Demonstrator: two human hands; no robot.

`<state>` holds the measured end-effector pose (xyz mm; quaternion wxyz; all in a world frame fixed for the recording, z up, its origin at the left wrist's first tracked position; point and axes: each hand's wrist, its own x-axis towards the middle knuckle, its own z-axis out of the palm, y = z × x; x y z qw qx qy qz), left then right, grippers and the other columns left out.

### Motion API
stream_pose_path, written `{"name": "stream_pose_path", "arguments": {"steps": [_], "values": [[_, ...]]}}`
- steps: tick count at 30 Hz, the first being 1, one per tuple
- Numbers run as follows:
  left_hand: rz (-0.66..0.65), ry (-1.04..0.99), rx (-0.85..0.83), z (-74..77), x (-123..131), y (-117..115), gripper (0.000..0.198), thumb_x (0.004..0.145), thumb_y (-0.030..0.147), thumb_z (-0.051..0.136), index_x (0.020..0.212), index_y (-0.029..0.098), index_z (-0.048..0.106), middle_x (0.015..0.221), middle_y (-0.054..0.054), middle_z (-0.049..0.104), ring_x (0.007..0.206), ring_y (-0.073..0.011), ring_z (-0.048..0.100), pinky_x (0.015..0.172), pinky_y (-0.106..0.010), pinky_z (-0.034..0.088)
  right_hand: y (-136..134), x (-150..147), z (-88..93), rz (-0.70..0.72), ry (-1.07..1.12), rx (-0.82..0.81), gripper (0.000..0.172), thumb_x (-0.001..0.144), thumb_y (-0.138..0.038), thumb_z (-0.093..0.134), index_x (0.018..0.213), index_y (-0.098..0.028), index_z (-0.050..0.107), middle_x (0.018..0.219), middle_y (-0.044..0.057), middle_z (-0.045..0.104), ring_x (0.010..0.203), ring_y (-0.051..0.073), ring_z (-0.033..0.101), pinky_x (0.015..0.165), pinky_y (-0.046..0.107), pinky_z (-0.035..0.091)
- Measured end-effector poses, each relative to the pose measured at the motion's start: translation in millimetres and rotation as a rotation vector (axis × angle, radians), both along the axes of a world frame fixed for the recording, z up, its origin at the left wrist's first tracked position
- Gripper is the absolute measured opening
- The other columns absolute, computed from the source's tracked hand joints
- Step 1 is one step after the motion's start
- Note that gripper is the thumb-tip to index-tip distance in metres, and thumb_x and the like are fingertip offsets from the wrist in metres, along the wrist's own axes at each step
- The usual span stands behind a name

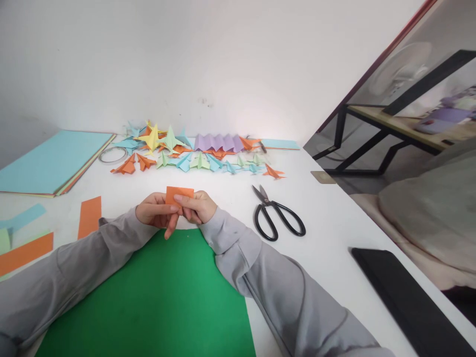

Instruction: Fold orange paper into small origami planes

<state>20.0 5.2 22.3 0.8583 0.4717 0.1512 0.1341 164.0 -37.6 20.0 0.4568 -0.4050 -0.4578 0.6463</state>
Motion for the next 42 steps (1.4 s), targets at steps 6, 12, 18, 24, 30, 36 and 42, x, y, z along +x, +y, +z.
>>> {"name": "stream_pose_path", "arguments": {"steps": [6,12,18,24,30,36,42], "values": [[0.097,0.108,0.008,3.0,1.8,-2.1,0.017,0.060,0.023,0.065,0.053,0.010,0.057,0.034,-0.003,0.055,0.026,-0.0166,0.050,0.026,-0.021,0.037,1.1,0.5,-5.9,-0.003,0.011,0.039,0.050,0.062,-0.050,0.064,0.029,-0.017,0.044,0.019,-0.006,0.030,0.019,0.003,0.023,0.029,0.025,0.007],[0.190,0.095,0.019,5.6,2.6,-7.2,0.027,0.060,0.026,0.068,0.044,0.012,0.051,0.025,0.003,0.040,0.018,-0.0091,0.034,0.021,-0.017,0.024,2.1,-0.7,-5.1,0.008,0.129,0.065,0.052,0.062,-0.047,0.066,0.027,-0.017,0.043,0.019,-0.006,0.029,0.020,0.003,0.023,0.030,0.024,0.007],[0.226,0.059,0.031,6.3,1.6,-8.9,0.037,0.061,0.031,0.071,0.041,0.013,0.045,0.024,0.005,0.035,0.017,-0.0067,0.030,0.020,-0.016,0.020,1.3,-2.0,-0.5,0.001,0.147,0.031,0.054,0.059,-0.052,0.066,0.026,-0.017,0.040,0.018,-0.005,0.028,0.020,0.003,0.022,0.029,0.024,0.007],[0.285,-0.002,-0.014,5.5,-0.7,-5.6,0.041,0.067,0.041,0.065,0.042,0.014,0.046,0.025,0.005,0.035,0.018,-0.0061,0.029,0.021,-0.016,0.020,2.6,-2.0,-4.0,-0.071,0.160,0.034,0.055,0.058,-0.056,0.066,0.028,-0.018,0.040,0.018,-0.006,0.027,0.020,0.003,0.021,0.029,0.023,0.008],[0.498,0.067,0.061,6.0,2.1,-5.3,0.036,0.048,0.036,0.078,0.055,0.012,0.052,0.038,0.001,0.054,0.029,-0.0110,0.048,0.029,-0.019,0.036,3.4,-3.6,-13.9,-0.226,0.148,0.053,0.056,0.065,-0.057,0.061,0.031,-0.017,0.041,0.020,-0.006,0.028,0.022,0.004,0.023,0.030,0.023,0.012],[0.517,0.057,0.119,2.4,4.7,-6.4,0.031,0.053,0.031,0.077,0.062,0.011,0.055,0.047,0.000,0.060,0.036,-0.0109,0.054,0.035,-0.020,0.043,1.5,-5.5,-16.3,-0.284,-0.019,0.082,0.055,0.065,-0.063,0.057,0.036,-0.017,0.046,0.021,-0.005,0.032,0.023,0.004,0.025,0.031,0.022,0.017],[0.526,0.078,0.069,0.7,3.5,-2.6,0.023,0.056,0.025,0.072,0.056,0.011,0.054,0.042,0.000,0.058,0.031,-0.0121,0.051,0.031,-0.021,0.039,1.3,-1.9,-14.5,-0.185,-0.024,0.028,0.069,0.065,-0.076,0.036,0.036,-0.015,0.051,0.021,-0.002,0.036,0.021,0.005,0.029,0.031,0.021,0.018]]}}
